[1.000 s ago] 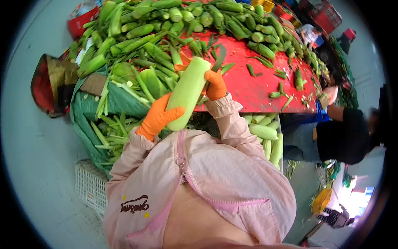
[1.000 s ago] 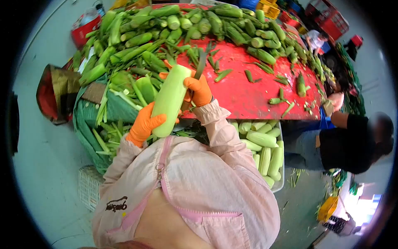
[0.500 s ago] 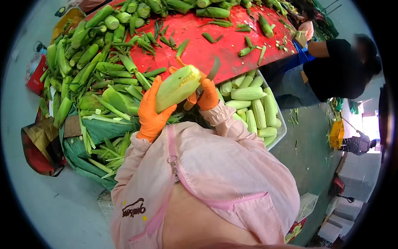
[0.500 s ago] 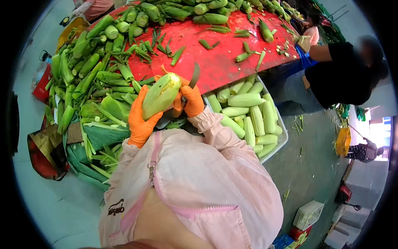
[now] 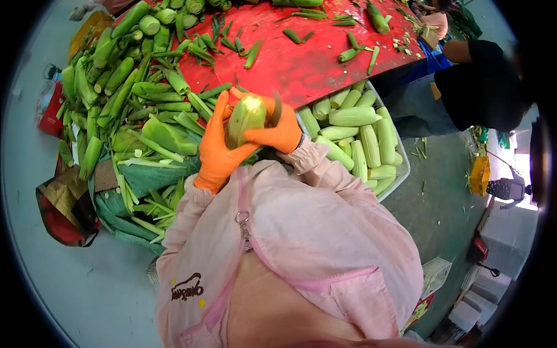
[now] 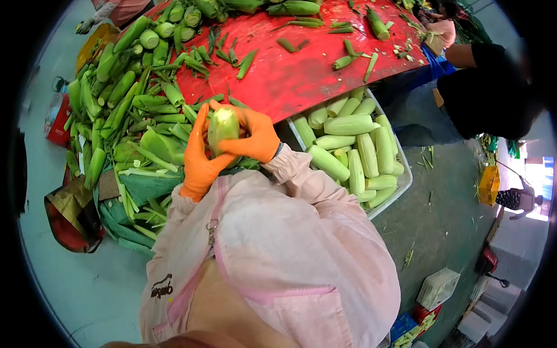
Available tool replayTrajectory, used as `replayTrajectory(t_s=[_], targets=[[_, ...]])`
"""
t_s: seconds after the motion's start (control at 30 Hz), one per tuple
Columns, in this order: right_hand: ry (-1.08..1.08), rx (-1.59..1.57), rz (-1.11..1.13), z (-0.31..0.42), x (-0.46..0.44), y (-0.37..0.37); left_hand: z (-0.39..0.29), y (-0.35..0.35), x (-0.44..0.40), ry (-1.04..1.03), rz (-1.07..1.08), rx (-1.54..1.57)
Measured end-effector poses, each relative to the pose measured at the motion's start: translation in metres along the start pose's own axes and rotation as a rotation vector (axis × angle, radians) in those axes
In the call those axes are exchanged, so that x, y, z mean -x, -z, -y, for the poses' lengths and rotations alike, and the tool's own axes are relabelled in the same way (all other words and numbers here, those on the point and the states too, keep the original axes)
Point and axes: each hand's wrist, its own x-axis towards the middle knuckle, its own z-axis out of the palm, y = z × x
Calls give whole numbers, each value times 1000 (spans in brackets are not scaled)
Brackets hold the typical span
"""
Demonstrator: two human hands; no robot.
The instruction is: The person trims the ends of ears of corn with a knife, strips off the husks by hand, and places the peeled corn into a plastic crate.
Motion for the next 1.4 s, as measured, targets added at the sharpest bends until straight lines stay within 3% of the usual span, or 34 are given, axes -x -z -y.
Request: replayTrajectory(t_s=[0.1,0.17,0.27,0.43,0.57,0.63,0.73,0.77,0.83,0.87,0.93,0.97,1.1,1.23,1.27,1.33,1.4], targets=[[20,175,27,-5,3,-2,5,8,-8,-100,114,-96],[-24,100,53,-10,3,3,2,10,-6,-31,148,13],[112,118,133,-18,3,11,6,6,-5,-154,161,35],[105,143,-32,-1,15,22,9,0,-5,-137,149,88],[116,125,-130,4,28,28,15,-1,-8,-196,145,-59],[-13,339,-85,13,38,20,18,-2,-9,-205,178,-84],[146,502,-53,2,33,9,26,-8,-2,-196,216,-449],[146,558,-127,4,36,6,23,-13,-2,-220,273,-414],[-47,655,-208,5,45,12,13,-21,-7,129,366,-227],[-47,669,-266,-4,51,19,15,-24,-8,114,421,-209],[7,503,-470,-21,61,35,20,-25,-13,-113,401,-326],[89,469,-552,-19,69,42,22,-25,-15,-118,417,-318],[-61,197,-980,-3,108,90,42,-18,-15,3,417,-170],[150,94,-1379,-7,145,160,57,-12,-11,215,454,-11],[150,92,-1377,-13,148,173,58,-10,-11,262,480,9],[417,-79,-1449,-28,151,193,61,-7,-10,267,498,7],[393,-65,-1492,-50,143,206,65,-6,-9,270,519,8]])
